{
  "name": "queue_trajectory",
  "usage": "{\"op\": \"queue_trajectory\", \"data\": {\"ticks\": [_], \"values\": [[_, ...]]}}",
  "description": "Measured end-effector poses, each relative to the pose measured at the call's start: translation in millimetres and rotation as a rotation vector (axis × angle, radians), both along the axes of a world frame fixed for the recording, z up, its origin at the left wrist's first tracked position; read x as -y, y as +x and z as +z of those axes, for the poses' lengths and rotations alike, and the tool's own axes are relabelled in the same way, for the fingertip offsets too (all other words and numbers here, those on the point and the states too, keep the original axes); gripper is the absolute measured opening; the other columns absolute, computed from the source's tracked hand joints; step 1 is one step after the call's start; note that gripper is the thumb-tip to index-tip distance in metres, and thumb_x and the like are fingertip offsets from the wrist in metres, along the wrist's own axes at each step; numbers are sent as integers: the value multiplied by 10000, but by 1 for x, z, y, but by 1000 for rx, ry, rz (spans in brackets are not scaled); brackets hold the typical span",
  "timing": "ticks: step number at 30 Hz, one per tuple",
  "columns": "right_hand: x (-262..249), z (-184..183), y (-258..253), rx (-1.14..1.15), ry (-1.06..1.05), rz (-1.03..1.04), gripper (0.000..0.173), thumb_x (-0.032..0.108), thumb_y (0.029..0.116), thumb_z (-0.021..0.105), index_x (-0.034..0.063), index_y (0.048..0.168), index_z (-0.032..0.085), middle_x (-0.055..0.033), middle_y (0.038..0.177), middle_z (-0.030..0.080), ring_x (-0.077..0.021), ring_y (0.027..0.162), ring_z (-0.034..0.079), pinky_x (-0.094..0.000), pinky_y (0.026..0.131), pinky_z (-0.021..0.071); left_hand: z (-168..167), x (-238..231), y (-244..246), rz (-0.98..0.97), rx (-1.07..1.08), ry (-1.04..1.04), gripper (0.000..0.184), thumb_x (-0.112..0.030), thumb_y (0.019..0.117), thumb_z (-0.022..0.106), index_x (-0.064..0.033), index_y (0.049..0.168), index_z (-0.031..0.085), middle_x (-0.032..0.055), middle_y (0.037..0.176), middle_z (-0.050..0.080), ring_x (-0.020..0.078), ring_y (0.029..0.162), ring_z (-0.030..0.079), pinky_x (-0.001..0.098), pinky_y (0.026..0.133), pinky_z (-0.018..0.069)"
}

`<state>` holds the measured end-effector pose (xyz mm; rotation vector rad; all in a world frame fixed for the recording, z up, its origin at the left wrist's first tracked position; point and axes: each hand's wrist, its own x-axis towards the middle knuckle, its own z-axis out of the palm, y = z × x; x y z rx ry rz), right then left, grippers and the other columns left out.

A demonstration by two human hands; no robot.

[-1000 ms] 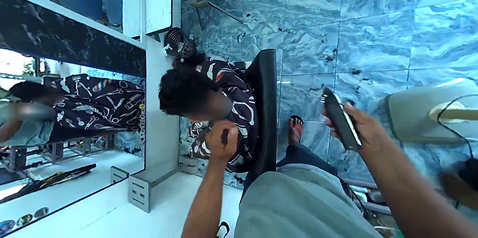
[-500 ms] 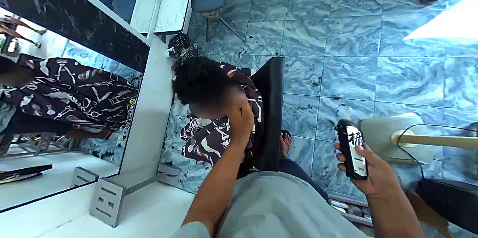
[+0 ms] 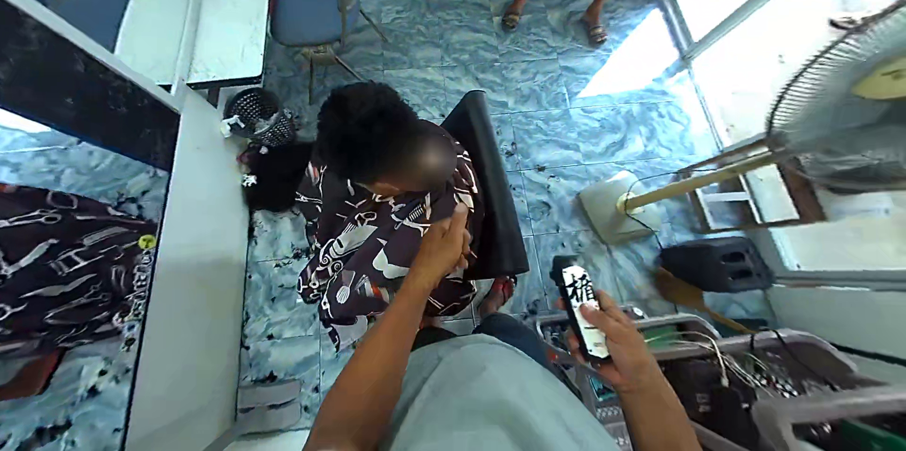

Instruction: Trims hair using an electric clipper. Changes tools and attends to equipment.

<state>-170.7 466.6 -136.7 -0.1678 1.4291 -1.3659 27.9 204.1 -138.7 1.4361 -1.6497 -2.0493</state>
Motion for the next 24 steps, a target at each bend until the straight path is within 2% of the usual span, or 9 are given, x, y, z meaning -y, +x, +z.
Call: {"op": "queue_trajectory", "data": {"ticks": [3, 6, 9, 11, 15, 18, 20, 22, 24], "values": [[-1, 20, 28, -56, -91, 222, 673, 220, 965, 644, 125, 1557, 340, -174, 1144, 704, -211, 605, 674, -342, 467, 577, 0, -33, 16, 6, -129, 257, 905, -682, 1035, 44, -11, 1059, 652, 116, 800, 709, 227, 653, 701, 360, 576, 595], [14, 43, 48, -140, -91, 410, 725, 198, 910, 738, 110, 1540, 389, -123, 1111, 717, -198, 670, 695, -344, 539, 608, 11, -52, 12, -78, -198, 322, 1005, -717, 987, -56, -24, 1110, 661, 130, 833, 726, 229, 684, 709, 363, 590, 593], [21, 53, 53, -190, -78, 513, 679, 199, 913, 744, 99, 1508, 431, -99, 1084, 722, -187, 681, 695, -326, 546, 605, 24, -68, 5, -173, -237, 199, 1017, -694, 989, -76, -13, 1167, 657, 152, 931, 719, 218, 735, 699, 361, 595, 590], [15, 58, 51, -203, -100, 545, 647, 201, 932, 744, 98, 1497, 445, -91, 1088, 719, -177, 679, 693, -310, 543, 604, 28, -75, 0, -268, -259, 150, 1069, -723, 960, -99, -26, 1085, 701, 150, 923, 734, 212, 764, 713, 347, 605, 592], [-19, 66, 46, -255, -90, 497, 614, 198, 945, 734, 93, 1488, 468, -85, 1131, 710, -171, 714, 703, -304, 557, 611, 35, -94, -20, -449, -283, 297, 1111, -802, 905, -89, -54, 1065, 716, 144, 935, 737, 204, 798, 716, 341, 636, 598], [-57, 62, 39, -242, -148, 431, 603, 200, 943, 732, 87, 1473, 466, -92, 1135, 713, -161, 728, 705, -296, 583, 613, 44, -113, -38, -611, -338, 458, 1089, -812, 915, -53, -79, 1304, 652, 99, 1200, 715, 181, 1033, 697, 380, 868, 589], [-88, 54, 36, -237, -202, 341, 613, 228, 951, 736, 91, 1481, 461, -86, 1103, 722, -146, 719, 701, -287, 598, 614, 43, -122, -52, -686, -391, 331, 1078, -832, 906, -40, -119, 1521, 486, 78, 1446, 600, 184, 1221, 626, 413, 990, 536], [-113, 50, 35, -274, -212, 219, 610, 234, 951, 738, 94, 1478, 465, -86, 1089, 725, -147, 723, 699, -288, 604, 612, 64, -124, -68, -485, -491, 42, 1025, -773, 933, -84, -126, 1471, 500, 91, 1381, 638, 235, 1176, 652, 476, 956, 556], [-134, 47, 32, -374, -147, 121, 624, 236, 945, 742, 107, 1491, 469, -81, 1094, 729, -150, 755, 704, -298, 627, 615, 109, -126, -81, -258, -774, -29, 996, -708, 929, -176, -182, 1308, 580, 62, 1117, 727, 237, 947, 728, 437, 788, 620]]}}
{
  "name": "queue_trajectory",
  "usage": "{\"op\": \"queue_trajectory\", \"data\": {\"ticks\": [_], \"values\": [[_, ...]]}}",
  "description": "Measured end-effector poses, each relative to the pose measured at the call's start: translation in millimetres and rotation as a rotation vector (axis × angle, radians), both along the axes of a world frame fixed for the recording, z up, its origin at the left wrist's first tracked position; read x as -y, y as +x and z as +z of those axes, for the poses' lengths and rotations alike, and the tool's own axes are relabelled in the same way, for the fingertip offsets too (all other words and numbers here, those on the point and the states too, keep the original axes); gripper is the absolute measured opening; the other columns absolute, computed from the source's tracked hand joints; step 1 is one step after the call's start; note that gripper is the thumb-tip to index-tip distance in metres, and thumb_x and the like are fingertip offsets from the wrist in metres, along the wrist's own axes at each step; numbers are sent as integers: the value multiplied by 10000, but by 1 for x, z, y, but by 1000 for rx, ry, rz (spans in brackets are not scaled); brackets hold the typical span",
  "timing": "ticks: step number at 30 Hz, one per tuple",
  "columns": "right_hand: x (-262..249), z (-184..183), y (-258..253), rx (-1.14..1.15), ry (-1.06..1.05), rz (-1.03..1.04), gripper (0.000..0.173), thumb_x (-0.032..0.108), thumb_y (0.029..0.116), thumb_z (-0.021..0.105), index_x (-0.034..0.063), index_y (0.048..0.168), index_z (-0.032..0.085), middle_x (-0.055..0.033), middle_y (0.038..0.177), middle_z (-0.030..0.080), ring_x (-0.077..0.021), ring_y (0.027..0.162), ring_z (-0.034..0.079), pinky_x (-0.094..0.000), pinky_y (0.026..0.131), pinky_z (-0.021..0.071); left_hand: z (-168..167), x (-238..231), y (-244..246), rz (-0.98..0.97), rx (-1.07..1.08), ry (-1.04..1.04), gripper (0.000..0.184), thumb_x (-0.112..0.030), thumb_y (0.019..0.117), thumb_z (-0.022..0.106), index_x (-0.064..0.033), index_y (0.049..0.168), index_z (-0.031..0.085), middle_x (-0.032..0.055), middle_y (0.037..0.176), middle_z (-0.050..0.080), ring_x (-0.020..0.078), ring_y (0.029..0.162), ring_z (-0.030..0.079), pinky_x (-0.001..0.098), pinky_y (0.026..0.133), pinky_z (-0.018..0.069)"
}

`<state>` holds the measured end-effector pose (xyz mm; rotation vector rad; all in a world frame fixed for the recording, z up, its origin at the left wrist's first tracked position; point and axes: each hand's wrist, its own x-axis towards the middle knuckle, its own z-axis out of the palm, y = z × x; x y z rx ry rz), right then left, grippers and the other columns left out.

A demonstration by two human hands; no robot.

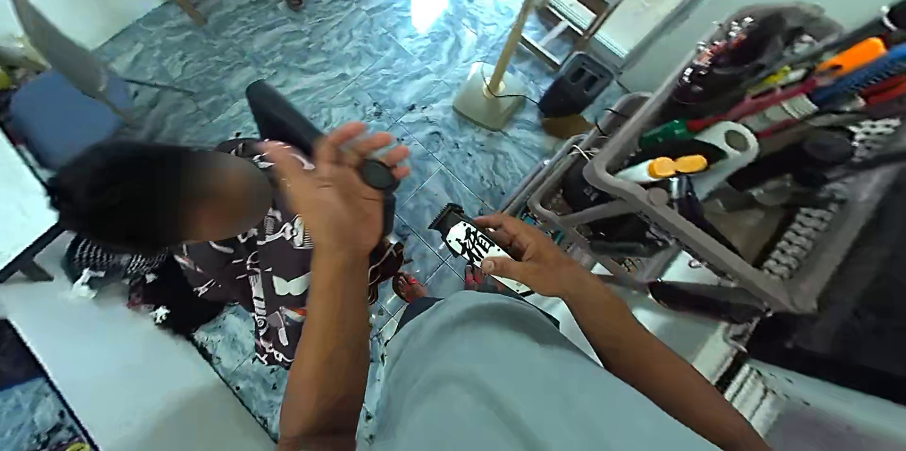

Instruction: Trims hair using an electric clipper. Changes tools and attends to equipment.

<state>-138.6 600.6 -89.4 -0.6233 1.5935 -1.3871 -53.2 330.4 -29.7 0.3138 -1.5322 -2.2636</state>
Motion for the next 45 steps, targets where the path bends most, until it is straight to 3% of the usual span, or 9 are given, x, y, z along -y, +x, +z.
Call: {"op": "queue_trajectory", "data": {"ticks": [3, 8, 12, 16, 19, 27, 37, 41, 45], "values": [[-28, -3, 0, -236, 114, -120, 628, 283, 941, 736, 137, 1497, 484, -64, 1125, 732, -142, 848, 715, -346, 746, 623, 32, -50, -14, -143, -295, 242, 863, -809, 938, 27, -226, 1171, 619, 23, 739, 677, 196, 587, 683, 381, 505, 602], [-104, 6, 13, -194, -340, -540, 589, 228, 977, 702, 167, 1510, 458, -98, 1125, 720, -169, 773, 710, -335, 663, 633, -121, -49, -3, 10, 583, 81, 735, -682, 1039, 66, -146, 1031, 569, 5, 674, 611, 192, 566, 622, 434, 541, 577], [-209, 33, 19, -121, -544, -841, 672, 576, 873, 748, 315, 1451, 526, -49, 1206, 719, -221, 881, 731, -396, 758, 642, -144, -46, 94, 22, 957, -90, 779, -651, 1047, 39, -80, 1105, 566, -8, 679, 653, 162, 552, 653, 395, 512, 586], [-270, 46, 6, -139, -459, -1282, 544, 376, 826, 856, 197, 1273, 602, 5, 1026, 686, -196, 892, 710, -476, 808, 645, -144, -84, 120, 50, 1152, 0, 716, -592, 1088, 103, -49, 1090, 569, 31, 725, 683, 166, 566, 676, 360, 529, 596], [-289, 33, -21, -269, -400, -1399, 358, 142, 846, 692, 168, 1187, 588, 18, 950, 660, -171, 846, 690, -450, 799, 633, -151, -105, 97, -36, 1092, -39, 658, -511, 1117, 135, -39, 1106, 594, 40, 810, 705, 167, 642, 699, 353, 586, 605], [-273, -13, -98, -687, -206, -907, 688, 175, 773, 740, -36, 1384, 504, -52, 962, 698, -159, 821, 682, -359, 740, 606, -149, -83, 56, -104, 891, -114, 680, -476, 1115, 83, -30, 1210, 586, 100, 974, 744, 244, 777, 749, 423, 688, 642], [-225, 13, -82, -1018, 286, -101, 676, 181, 670, 818, 63, 1317, 664, -84, 1129, 735, -195, 1021, 707, -437, 901, 604, -156, -75, 65, -99, 966, -235, 564, -446, 1118, 271, -6, 1259, 593, 104, 1011, 711, 202, 805, 712, 397, 704, 612], [-190, -19, -55, -1001, 692, 492, 353, -17, 879, 689, 21, 1227, 640, -196, 1086, 676, -400, 1061, 656, -567, 887, 546, -117, -129, -47, -455, 529, -692, 444, -339, 1053, 512, 46, 1248, 614, 162, 1093, 696, 214, 971, 688, 422, 867, 575], [-187, -44, -46, -958, 984, 619, 248, -52, 1011, 448, -95, 1146, 653, -266, 1120, 671, -431, 1124, 638, -563, 983, 502, -79, -225, -168, -528, 261, -936, 529, -413, 1013, 605, 25, 1309, 612, 223, 1314, 631, 321, 1252, 600, 512, 1074, 480]]}}
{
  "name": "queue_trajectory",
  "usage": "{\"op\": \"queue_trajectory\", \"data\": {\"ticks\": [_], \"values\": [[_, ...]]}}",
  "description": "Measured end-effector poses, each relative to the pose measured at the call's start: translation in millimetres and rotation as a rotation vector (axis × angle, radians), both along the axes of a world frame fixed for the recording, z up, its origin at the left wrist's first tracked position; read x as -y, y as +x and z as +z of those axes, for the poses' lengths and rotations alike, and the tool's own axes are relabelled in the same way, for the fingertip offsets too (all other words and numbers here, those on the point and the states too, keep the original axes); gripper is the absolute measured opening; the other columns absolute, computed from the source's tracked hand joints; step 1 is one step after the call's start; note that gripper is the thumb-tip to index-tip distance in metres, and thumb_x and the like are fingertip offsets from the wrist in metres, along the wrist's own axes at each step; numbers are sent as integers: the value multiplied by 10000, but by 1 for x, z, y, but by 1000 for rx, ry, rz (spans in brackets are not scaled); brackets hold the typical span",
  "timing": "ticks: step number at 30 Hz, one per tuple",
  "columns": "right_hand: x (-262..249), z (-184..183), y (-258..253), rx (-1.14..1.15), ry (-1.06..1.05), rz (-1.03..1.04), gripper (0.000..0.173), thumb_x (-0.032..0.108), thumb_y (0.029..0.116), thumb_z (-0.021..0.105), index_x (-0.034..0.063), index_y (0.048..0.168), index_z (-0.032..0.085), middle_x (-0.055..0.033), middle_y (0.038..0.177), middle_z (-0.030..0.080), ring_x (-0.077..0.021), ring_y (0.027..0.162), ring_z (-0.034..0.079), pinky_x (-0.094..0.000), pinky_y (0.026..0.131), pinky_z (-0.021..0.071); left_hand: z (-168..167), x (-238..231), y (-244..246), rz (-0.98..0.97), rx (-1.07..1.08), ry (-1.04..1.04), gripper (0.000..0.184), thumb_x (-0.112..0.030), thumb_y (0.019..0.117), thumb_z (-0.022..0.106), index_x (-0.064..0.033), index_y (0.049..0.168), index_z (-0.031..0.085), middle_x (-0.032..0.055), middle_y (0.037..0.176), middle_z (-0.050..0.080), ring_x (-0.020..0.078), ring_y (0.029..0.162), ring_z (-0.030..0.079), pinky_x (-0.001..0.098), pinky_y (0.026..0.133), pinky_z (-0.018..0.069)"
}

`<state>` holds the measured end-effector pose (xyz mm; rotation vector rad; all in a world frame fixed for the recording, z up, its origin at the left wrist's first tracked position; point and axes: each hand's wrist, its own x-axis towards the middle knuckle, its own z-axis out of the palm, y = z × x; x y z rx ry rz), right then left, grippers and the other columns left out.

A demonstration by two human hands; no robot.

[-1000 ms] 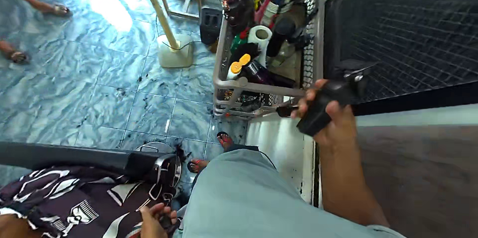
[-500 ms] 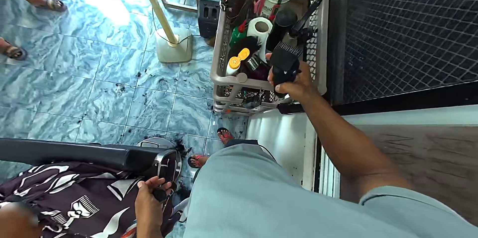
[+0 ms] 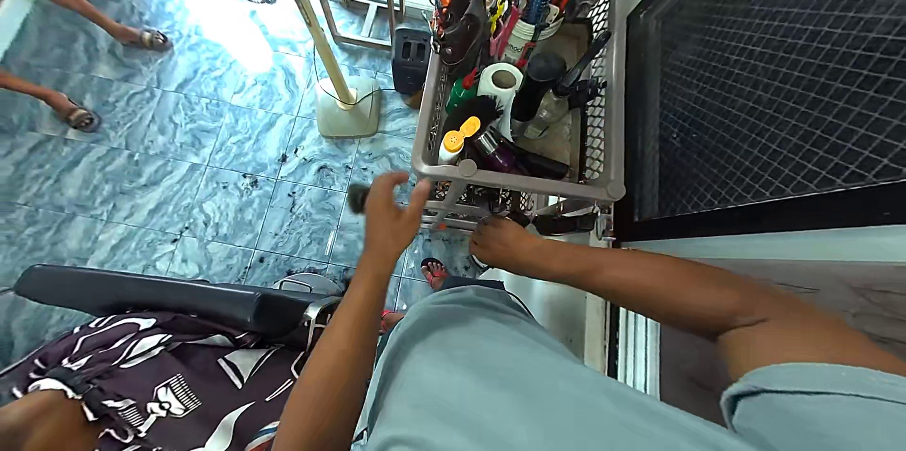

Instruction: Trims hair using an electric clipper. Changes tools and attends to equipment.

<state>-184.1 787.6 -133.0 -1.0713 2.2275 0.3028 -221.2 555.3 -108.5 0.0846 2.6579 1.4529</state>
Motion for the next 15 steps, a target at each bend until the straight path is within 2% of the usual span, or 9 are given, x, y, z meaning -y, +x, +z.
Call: {"op": "queue_trajectory", "data": {"ticks": [2, 4, 7, 9, 10, 11, 13, 15], "values": [[-1, 4, -2, 0, 21, 12, 255, -61, 1011, 439, -93, 1162, 641, -270, 1141, 659, -437, 1131, 627, -567, 959, 505, 4, -44, -46, -10, 8, -93, 635, -513, 963, 635, -9, 1347, 599, 231, 1342, 602, 371, 1244, 591, 571, 1042, 483], [-5, 17, -4, 26, -90, -2, 252, -45, 1012, 475, -50, 1211, 629, -256, 1171, 654, -439, 1129, 631, -578, 942, 516, 0, -72, -75, -25, 108, -178, 636, -532, 929, 660, -60, 1350, 600, 219, 1338, 594, 390, 1187, 615, 619, 962, 510], [-15, 44, -11, 22, -479, -104, 264, 89, 1012, 553, 57, 1237, 686, -161, 1160, 700, -341, 1081, 687, -537, 911, 564, -6, -81, -91, -35, 140, -233, 499, -464, 962, 640, -79, 1279, 626, 180, 1241, 661, 364, 1145, 648, 637, 949, 500], [-25, 62, -15, -146, -833, -344, 228, 173, 1016, 583, 70, 1133, 749, -102, 1097, 737, -231, 1009, 721, -450, 896, 606, -5, -66, -83, 37, 6, -107, 449, -417, 1000, 602, -39, 1240, 639, 166, 1147, 700, 309, 1093, 678, 575, 955, 524], [-29, 69, -22, -242, -921, -527, 238, 194, 1026, 582, 51, 1123, 745, -108, 1091, 731, -216, 987, 717, -435, 893, 610, -1, -50, -73, 70, -80, 10, 446, -386, 1014, 608, -19, 1266, 634, 163, 1151, 706, 271, 1087, 689, 517, 975, 543], [-32, 73, -33, -332, -927, -714, 261, 227, 1040, 581, 35, 1147, 724, -128, 1092, 723, -231, 969, 716, -453, 876, 610, 5, -30, -59, 81, -155, 105, 444, -366, 1020, 613, -20, 1299, 616, 146, 1166, 706, 223, 1082, 696, 465, 979, 567], [-36, 63, -60, -418, -747, -982, 331, 304, 1041, 578, 45, 1221, 678, -172, 1099, 715, -313, 980, 714, -549, 870, 582, 21, 19, -8, 52, -258, 214, 447, -304, 1024, 634, -36, 1372, 553, 127, 1210, 683, 193, 1055, 693, 427, 916, 598], [-31, 45, -83, -376, -496, -1057, 386, 330, 1025, 588, 43, 1275, 650, -236, 1142, 695, -432, 1062, 682, -672, 884, 530, 22, 73, 54, 62, -320, 317, 464, -271, 1000, 664, -52, 1391, 540, 116, 1314, 660, 233, 1148, 675, 459, 961, 595]]}}
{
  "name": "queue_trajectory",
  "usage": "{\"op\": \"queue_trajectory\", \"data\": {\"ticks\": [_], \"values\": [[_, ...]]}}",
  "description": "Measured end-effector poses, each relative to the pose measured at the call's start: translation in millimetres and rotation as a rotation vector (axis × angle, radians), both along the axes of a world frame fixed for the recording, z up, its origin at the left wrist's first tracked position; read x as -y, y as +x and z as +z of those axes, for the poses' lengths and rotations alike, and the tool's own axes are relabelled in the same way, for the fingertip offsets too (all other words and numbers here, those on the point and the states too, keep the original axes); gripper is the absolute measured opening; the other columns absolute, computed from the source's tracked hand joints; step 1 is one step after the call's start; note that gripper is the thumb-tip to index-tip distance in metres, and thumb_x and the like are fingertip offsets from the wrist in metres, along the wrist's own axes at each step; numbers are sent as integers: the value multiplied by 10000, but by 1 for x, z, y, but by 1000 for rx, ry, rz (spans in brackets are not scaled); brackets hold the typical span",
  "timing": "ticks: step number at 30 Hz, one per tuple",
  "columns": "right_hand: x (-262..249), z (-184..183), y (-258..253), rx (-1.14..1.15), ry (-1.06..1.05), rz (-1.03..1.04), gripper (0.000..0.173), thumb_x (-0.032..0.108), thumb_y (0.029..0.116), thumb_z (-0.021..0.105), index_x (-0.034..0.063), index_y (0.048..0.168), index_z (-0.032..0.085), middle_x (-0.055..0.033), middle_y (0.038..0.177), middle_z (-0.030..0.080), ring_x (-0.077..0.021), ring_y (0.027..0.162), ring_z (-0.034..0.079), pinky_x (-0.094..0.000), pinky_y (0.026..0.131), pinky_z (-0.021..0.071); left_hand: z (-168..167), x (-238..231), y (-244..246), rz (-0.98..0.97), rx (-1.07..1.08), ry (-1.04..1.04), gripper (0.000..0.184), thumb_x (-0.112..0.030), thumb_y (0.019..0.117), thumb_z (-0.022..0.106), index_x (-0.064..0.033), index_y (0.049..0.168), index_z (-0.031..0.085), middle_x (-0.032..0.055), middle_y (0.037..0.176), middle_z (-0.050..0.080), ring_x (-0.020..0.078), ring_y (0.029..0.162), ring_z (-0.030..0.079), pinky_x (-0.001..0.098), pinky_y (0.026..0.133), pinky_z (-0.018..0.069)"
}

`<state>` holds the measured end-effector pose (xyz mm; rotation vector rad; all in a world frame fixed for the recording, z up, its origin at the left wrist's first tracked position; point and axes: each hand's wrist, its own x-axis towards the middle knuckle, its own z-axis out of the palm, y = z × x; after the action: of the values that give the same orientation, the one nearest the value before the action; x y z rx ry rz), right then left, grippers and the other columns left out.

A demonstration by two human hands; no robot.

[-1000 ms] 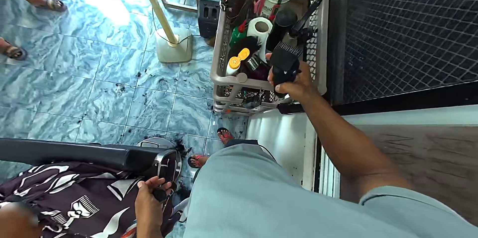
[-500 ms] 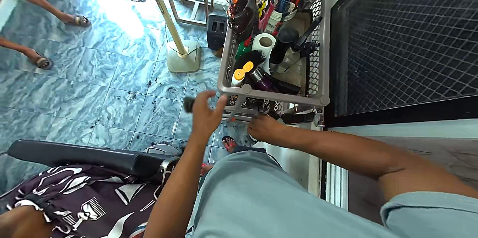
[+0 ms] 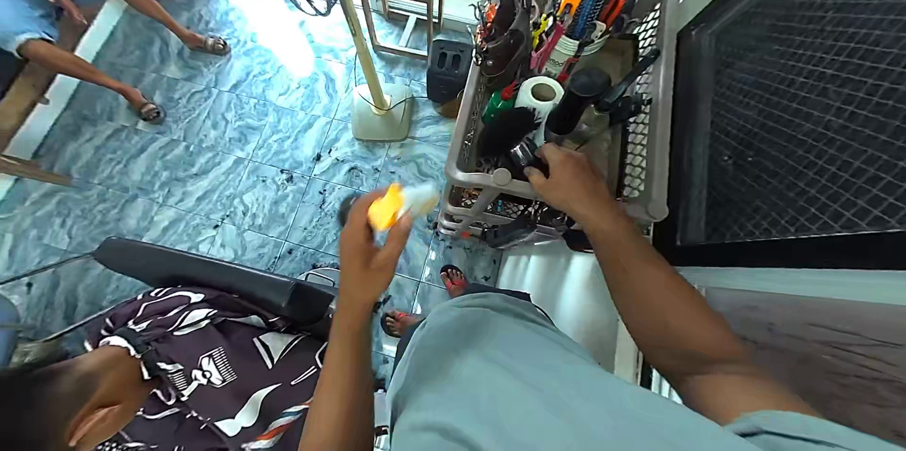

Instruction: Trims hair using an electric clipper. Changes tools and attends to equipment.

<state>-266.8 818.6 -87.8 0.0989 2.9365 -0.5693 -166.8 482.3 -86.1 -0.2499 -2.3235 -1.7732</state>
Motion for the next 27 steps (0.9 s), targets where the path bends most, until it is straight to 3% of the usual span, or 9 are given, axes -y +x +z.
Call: {"op": "queue_trajectory", "data": {"ticks": [4, 8, 11, 13, 15, 17, 19, 21, 27], "values": [[10, -8, -31, 155, 88, -5, 401, 351, 978, 673, 4, 1177, 663, -298, 1043, 686, -518, 1019, 662, -739, 828, 500, -40, 81, 126, 282, 68, 404, 525, -506, 943, 698, -142, 1307, 597, 62, 1212, 719, 273, 1150, 688, 494, 1016, 564], [17, -13, -48, 196, 147, 3, 469, 395, 914, 766, -39, 1071, 683, -335, 1031, 671, -553, 1024, 644, -752, 828, 489, -72, 94, 217, 620, 233, 635, 750, -760, 925, 475, -159, 1374, 455, 49, 1030, 766, 273, 1028, 743, 476, 929, 608], [12, -9, -39, 22, 25, 102, 374, 357, 910, 770, 14, 1043, 701, -274, 1054, 680, -493, 1040, 647, -734, 862, 491, -74, 68, 213, 904, 414, 690, 544, -502, 1103, 200, -55, 1342, 397, 89, 949, 728, 245, 904, 747, 437, 807, 637], [15, 7, -24, -106, -131, 118, 403, 370, 922, 756, 16, 1108, 698, -254, 1127, 668, -458, 1095, 633, -714, 923, 482, -62, 53, 177, 849, 444, 616, 430, -235, 1107, 397, -1, 1455, 301, 140, 1047, 682, 237, 919, 722, 422, 795, 630], [23, 24, -1, -174, -305, 85, 423, 287, 918, 772, 18, 1227, 667, -230, 1184, 680, -387, 1121, 660, -661, 965, 504, -29, 38, 118, 574, 333, 351, 558, -177, 1017, 595, 72, 1445, 337, 150, 1098, 677, 207, 941, 710, 390, 825, 624], [30, 33, 18, -235, -457, 72, 449, 137, 864, 798, -8, 1253, 627, -201, 1131, 696, -306, 1056, 687, -585, 937, 546, 27, 20, 47, 264, 183, -95, 549, -297, 963, 701, 48, 1342, 505, 113, 1081, 696, 160, 923, 705, 370, 823, 617], [35, 28, 26, -285, -555, 78, 450, 77, 804, 796, -14, 1212, 631, -165, 1068, 699, -240, 994, 689, -519, 894, 567, 90, -5, -16, 5, -26, -626, 516, -395, 959, 710, -51, 1332, 619, 126, 1160, 711, 242, 1052, 694, 485, 921, 572], [37, 20, 25, -331, -623, 97, 439, 108, 804, 810, 3, 1197, 645, -120, 1041, 711, -174, 970, 698, -452, 889, 591, 140, -36, -70, -164, -315, -1071, 468, -418, 955, 693, -113, 1307, 658, 149, 1090, 718, 366, 1038, 683, 579, 885, 545], [16, 3, 12, -380, -712, 42, 440, 101, 842, 798, -2, 1243, 647, -155, 1142, 707, -221, 1071, 694, -472, 976, 569, 222, -124, -138, -547, -641, -1788, 158, -27, 950, 593, -88, 1050, 699, 151, 934, 683, 374, 986, 664, 568, 923, 476]]}}
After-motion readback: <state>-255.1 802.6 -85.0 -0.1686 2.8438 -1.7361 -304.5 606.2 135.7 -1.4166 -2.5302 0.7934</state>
